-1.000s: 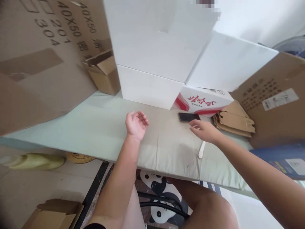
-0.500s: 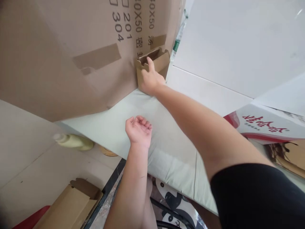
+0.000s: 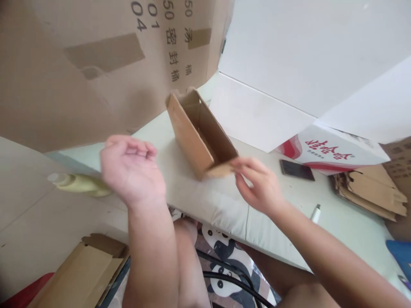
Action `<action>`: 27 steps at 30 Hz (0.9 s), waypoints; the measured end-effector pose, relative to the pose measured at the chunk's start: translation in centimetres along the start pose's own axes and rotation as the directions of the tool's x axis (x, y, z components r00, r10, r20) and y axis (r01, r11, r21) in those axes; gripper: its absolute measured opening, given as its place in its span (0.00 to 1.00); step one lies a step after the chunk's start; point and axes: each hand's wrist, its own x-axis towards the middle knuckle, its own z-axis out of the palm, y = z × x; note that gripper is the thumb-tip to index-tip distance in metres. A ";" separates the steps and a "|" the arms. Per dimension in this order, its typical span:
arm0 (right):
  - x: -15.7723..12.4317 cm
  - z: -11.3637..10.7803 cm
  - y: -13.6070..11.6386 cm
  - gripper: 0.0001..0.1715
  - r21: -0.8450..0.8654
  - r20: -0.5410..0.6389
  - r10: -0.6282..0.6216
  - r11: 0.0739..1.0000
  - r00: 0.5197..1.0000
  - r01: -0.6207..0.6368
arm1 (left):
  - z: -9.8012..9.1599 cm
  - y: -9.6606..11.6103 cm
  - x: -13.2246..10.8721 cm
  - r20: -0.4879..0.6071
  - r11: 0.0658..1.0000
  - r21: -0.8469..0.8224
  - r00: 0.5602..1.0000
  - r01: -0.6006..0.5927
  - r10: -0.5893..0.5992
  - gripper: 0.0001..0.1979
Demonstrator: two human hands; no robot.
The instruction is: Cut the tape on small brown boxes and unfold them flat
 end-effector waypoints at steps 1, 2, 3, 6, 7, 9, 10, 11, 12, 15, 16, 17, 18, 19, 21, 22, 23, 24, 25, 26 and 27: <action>-3.1 -1.8 -0.6 0.15 0.002 -0.011 -0.021 1.000 1.000 0.021 | 0.1 -0.7 -0.2 0.037 0.994 0.108 0.999 0.017 -0.021 0.08; -5.9 -3.5 -1.2 0.17 -0.001 -0.021 -0.018 1.000 1.000 0.018 | 0.3 -1.5 -0.7 0.106 0.976 0.212 0.992 0.051 -0.075 0.05; -8.4 -5.0 -1.7 0.18 -0.014 -0.029 -0.010 1.000 1.000 0.010 | 0.6 -2.4 -1.3 0.182 0.948 0.303 0.970 0.097 -0.158 0.02; -14.0 -8.2 -3.4 0.18 -0.055 -0.032 -0.007 0.998 0.999 0.005 | 2.1 -4.5 -4.3 0.404 0.845 0.497 0.808 0.199 -0.428 0.10; -15.2 -8.9 -3.9 0.18 -0.063 -0.016 -0.001 0.998 1.000 0.000 | 2.8 -5.1 -5.6 0.460 0.811 0.551 0.740 0.195 -0.490 0.12; -17.0 -9.8 -4.5 0.16 -0.075 0.030 0.021 0.997 0.999 -0.019 | 4.2 -6.0 -8.3 0.544 0.766 0.632 0.638 0.117 -0.546 0.16; -17.6 -10.1 -4.7 0.15 -0.088 0.043 0.038 0.996 0.998 -0.034 | 4.9 -6.4 -9.6 0.576 0.752 0.656 0.606 0.059 -0.550 0.19; -18.0 -10.3 -4.8 0.14 -0.106 0.044 0.056 0.993 0.997 -0.051 | 5.4 -6.8 -10.7 0.601 0.740 0.673 0.585 -0.002 -0.545 0.23; -18.2 -10.4 -4.9 0.13 -0.128 0.040 0.076 0.989 0.996 -0.070 | 5.9 -7.2 -11.6 0.622 0.727 0.684 0.572 -0.063 -0.535 0.26; -18.5 -10.4 -5.1 0.10 -0.202 0.016 0.166 0.966 0.986 -0.159 | 6.8 -8.5 -13.2 0.656 0.675 0.703 0.571 -0.224 -0.494 0.33; -18.6 -10.3 -5.1 0.11 -0.214 0.007 0.197 0.958 0.980 -0.191 | 7.0 -9.0 -13.3 0.660 0.663 0.703 0.585 -0.259 -0.471 0.33; -18.7 -10.2 -5.0 0.11 -0.222 -0.012 0.231 0.948 0.973 -0.227 | 7.1 -9.5 -13.3 0.661 0.656 0.701 0.600 -0.280 -0.450 0.32; -18.8 -10.1 -5.0 0.11 -0.225 -0.038 0.266 0.937 0.963 -0.268 | 7.1 -9.9 -13.2 0.660 0.658 0.698 0.611 -0.283 -0.437 0.31; -19.0 -9.9 -4.8 0.12 -0.224 -0.067 0.305 0.923 0.950 -0.312 | 7.2 -10.4 -13.1 0.657 0.672 0.691 0.617 -0.265 -0.433 0.29; -19.3 -9.6 -4.5 0.13 -0.218 -0.111 0.381 0.892 0.918 -0.396 | 7.2 -11.1 -12.7 0.657 0.726 0.663 0.605 -0.182 -0.449 0.24; -19.4 -9.4 -4.2 0.13 -0.211 -0.132 0.410 0.878 0.902 -0.430 | 7.2 -11.4 -12.5 0.664 0.755 0.642 0.591 -0.135 -0.458 0.23; -19.5 -9.2 -3.9 0.13 -0.203 -0.150 0.433 0.866 0.889 -0.456 | 7.2 -11.7 -12.4 0.674 0.780 0.618 0.577 -0.098 -0.462 0.22; -19.5 -9.1 -3.6 0.13 -0.194 -0.170 0.448 0.858 0.877 -0.476 | 7.2 -11.8 -12.3 0.685 0.797 0.599 0.565 -0.078 -0.459 0.21; -19.4 -9.0 -3.3 0.13 -0.185 -0.191 0.458 0.852 0.868 -0.490 | 7.2 -12.0 -12.2 0.696 0.807 0.586 0.557 -0.075 -0.454 0.21; -19.3 -8.8 -3.0 0.13 -0.179 -0.213 0.465 0.846 0.859 -0.502 | 7.2 -12.1 -12.2 0.704 0.811 0.580 0.552 -0.083 -0.447 0.20; -19.1 -8.7 -2.7 0.13 -0.173 -0.236 0.472 0.839 0.849 -0.515 | 7.2 -12.2 -12.1 0.709 0.811 0.578 0.548 -0.092 -0.443 0.20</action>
